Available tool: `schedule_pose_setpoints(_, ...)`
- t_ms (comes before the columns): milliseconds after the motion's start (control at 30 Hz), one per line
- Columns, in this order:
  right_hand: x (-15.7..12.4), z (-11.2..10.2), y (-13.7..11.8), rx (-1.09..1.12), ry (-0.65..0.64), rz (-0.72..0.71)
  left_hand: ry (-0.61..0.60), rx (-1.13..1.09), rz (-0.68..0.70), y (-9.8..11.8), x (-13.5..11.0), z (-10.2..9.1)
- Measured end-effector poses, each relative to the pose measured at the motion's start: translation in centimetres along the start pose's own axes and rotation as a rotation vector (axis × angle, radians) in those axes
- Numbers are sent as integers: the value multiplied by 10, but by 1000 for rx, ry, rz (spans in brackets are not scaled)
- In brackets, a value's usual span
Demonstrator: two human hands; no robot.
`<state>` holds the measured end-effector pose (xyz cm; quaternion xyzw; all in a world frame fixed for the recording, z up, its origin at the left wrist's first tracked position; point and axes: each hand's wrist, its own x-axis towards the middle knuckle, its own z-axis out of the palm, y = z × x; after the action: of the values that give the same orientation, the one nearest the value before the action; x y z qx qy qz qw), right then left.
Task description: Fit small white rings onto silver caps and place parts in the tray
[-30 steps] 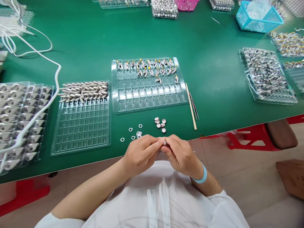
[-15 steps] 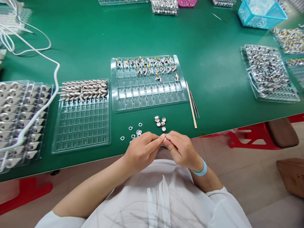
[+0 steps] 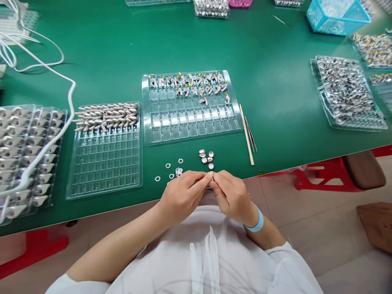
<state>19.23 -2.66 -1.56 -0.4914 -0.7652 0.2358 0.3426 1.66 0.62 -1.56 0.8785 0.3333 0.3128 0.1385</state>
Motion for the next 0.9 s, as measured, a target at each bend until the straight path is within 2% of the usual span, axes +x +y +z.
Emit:
schedule_pose_setpoints(400,-2,-1,-1,-18,17,5,-29,-51,30,-2,2,-1)
schedule_pose_setpoints(633,-3,-5,-8,40,35,-36,10,-119,138,-5,0,-2)
schedule_pose_setpoints(900,-4,-4,-12,-2,68,-76,32,-67,265,-3,-5,-4)
